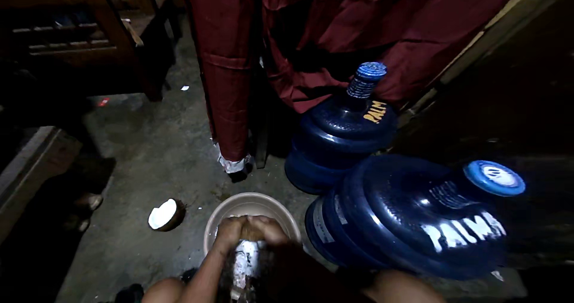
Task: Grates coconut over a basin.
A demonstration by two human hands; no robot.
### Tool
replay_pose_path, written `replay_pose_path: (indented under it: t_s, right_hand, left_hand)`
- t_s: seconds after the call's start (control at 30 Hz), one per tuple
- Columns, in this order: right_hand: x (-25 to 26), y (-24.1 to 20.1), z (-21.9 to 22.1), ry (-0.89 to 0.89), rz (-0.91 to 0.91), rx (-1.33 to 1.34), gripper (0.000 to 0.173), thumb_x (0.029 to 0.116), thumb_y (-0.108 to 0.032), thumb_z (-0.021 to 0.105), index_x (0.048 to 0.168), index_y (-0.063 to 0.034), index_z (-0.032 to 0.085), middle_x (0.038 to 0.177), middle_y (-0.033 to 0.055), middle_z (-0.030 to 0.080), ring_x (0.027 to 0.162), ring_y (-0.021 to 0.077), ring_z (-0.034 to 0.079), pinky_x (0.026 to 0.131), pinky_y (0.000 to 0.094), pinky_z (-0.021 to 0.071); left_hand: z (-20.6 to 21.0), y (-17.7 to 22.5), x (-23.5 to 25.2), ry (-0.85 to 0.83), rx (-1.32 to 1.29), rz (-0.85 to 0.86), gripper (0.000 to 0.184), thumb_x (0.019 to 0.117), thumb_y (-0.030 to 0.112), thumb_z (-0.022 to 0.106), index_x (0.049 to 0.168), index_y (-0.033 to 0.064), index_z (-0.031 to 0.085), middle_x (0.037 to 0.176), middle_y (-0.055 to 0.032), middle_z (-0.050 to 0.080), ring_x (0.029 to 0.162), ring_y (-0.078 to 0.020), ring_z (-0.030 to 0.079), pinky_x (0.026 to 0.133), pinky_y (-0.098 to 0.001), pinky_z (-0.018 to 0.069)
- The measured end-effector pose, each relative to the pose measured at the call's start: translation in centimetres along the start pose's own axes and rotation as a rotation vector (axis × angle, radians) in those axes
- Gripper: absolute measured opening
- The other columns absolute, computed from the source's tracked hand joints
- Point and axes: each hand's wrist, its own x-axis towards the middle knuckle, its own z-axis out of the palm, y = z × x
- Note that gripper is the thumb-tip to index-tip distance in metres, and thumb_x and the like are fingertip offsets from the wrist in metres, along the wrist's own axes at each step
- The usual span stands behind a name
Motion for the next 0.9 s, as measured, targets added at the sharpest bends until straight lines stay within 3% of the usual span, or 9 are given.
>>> replay_pose_path:
  t_s: [0.13, 0.2, 0.3, 0.4, 0.5, 0.63, 0.73, 0.8, 0.9]
  right_hand:
    - [-0.9, -4.9, -1.6, -0.099, 0.039, -0.161, 0.064, 0.1093, -0.055, 0.032, 0.133, -0.004, 0.062, 0.127, 0.0191, 0.065, 0.114, 0.0286, 0.064, 0.097, 0.0509, 0.0516]
    - [-5.2, -5.6, -1.5, -0.114, -0.106, -0.197, 0.051, 0.1119, -0.038, 0.037, 0.14, -0.0011, 0.058, 0.136, 0.0193, 0.063, 0.125, 0.0256, 0.061, 0.108, 0.0453, 0.0467]
    - [-8.4, -1.2, 1.0, 0.086, -0.529, -0.209, 0.035, 0.1052, -0.024, 0.055, 0.126, 0.0001, 0.069, 0.122, 0.0133, 0.072, 0.118, 0.0201, 0.066, 0.107, 0.0413, 0.0505]
    - [-5.3, 1.7, 1.4, 0.057, -0.397, -0.062, 0.034, 0.1029, -0.026, 0.058, 0.127, -0.0052, 0.07, 0.123, 0.008, 0.071, 0.117, 0.0132, 0.064, 0.107, 0.0337, 0.0503]
    - [-1.4, 1.8, 0.9, 0.019, -0.251, 0.087, 0.034, 0.1025, -0.024, 0.055, 0.123, -0.0012, 0.071, 0.116, 0.0114, 0.073, 0.108, 0.0149, 0.069, 0.099, 0.0363, 0.0551]
    - [0.0, -2.7, 0.5, 0.015, 0.035, -0.052, 0.047, 0.1098, -0.039, 0.046, 0.124, -0.0001, 0.068, 0.124, 0.0209, 0.067, 0.119, 0.0292, 0.063, 0.105, 0.0494, 0.047]
    - [-3.9, -4.6, 0.1, 0.037, -0.14, -0.145, 0.039, 0.1087, -0.031, 0.05, 0.131, -0.0045, 0.067, 0.129, 0.0165, 0.068, 0.123, 0.0258, 0.062, 0.108, 0.0469, 0.0464]
    - [-7.1, -3.0, 0.7, 0.13, -0.438, -0.303, 0.037, 0.1044, -0.025, 0.054, 0.13, -0.003, 0.069, 0.127, 0.0163, 0.07, 0.121, 0.028, 0.065, 0.107, 0.0482, 0.0493]
    - [-7.5, 0.0, 2.4, 0.179, -0.427, -0.242, 0.036, 0.1013, -0.031, 0.059, 0.127, -0.0086, 0.071, 0.122, 0.0117, 0.069, 0.117, 0.0234, 0.063, 0.105, 0.0424, 0.0491]
  left_hand:
    - [-2.6, 2.9, -1.5, -0.116, -0.146, 0.072, 0.061, 0.1089, 0.054, 0.033, 0.128, 0.0056, 0.065, 0.124, -0.0138, 0.067, 0.118, -0.0229, 0.063, 0.103, -0.0463, 0.0494]
    - [-2.9, 3.9, -6.4, -0.137, -0.119, 0.175, 0.054, 0.1087, 0.05, 0.038, 0.13, 0.0094, 0.066, 0.123, -0.0096, 0.069, 0.115, -0.0187, 0.064, 0.103, -0.0442, 0.0504]
    - [-0.6, 0.4, -10.3, 0.112, -0.048, 0.415, 0.034, 0.103, 0.039, 0.055, 0.125, 0.02, 0.073, 0.119, 0.0036, 0.073, 0.109, -0.0077, 0.068, 0.099, -0.0369, 0.0556]
    - [1.1, -2.3, -7.4, 0.184, -0.093, 0.335, 0.029, 0.101, 0.033, 0.059, 0.121, 0.0207, 0.075, 0.112, 0.0048, 0.075, 0.103, -0.0068, 0.07, 0.095, -0.0366, 0.0569]
    - [0.5, -1.0, -3.5, 0.098, -0.053, 0.103, 0.032, 0.1032, 0.035, 0.056, 0.114, 0.0126, 0.075, 0.106, -0.006, 0.073, 0.102, -0.0177, 0.068, 0.094, -0.0457, 0.0537]
    - [-1.2, 0.6, -1.6, -0.003, 0.003, 0.079, 0.047, 0.1111, 0.036, 0.041, 0.127, -0.0013, 0.066, 0.129, -0.0215, 0.064, 0.125, -0.0307, 0.058, 0.11, -0.0503, 0.0425]
    - [-1.9, 2.0, -5.2, 0.053, -0.163, 0.171, 0.036, 0.1075, 0.034, 0.051, 0.117, 0.0053, 0.07, 0.109, -0.0107, 0.07, 0.102, -0.0188, 0.066, 0.094, -0.0423, 0.053]
    - [-1.6, 1.2, -8.9, 0.076, -0.148, 0.326, 0.035, 0.1039, 0.033, 0.053, 0.125, 0.0101, 0.07, 0.115, -0.0026, 0.072, 0.106, -0.0113, 0.067, 0.097, -0.0369, 0.0545]
    - [0.2, -2.1, -9.2, 0.197, -0.223, 0.389, 0.032, 0.0997, 0.027, 0.062, 0.123, 0.0083, 0.072, 0.114, -0.0011, 0.075, 0.104, -0.0086, 0.07, 0.094, -0.0321, 0.0581]
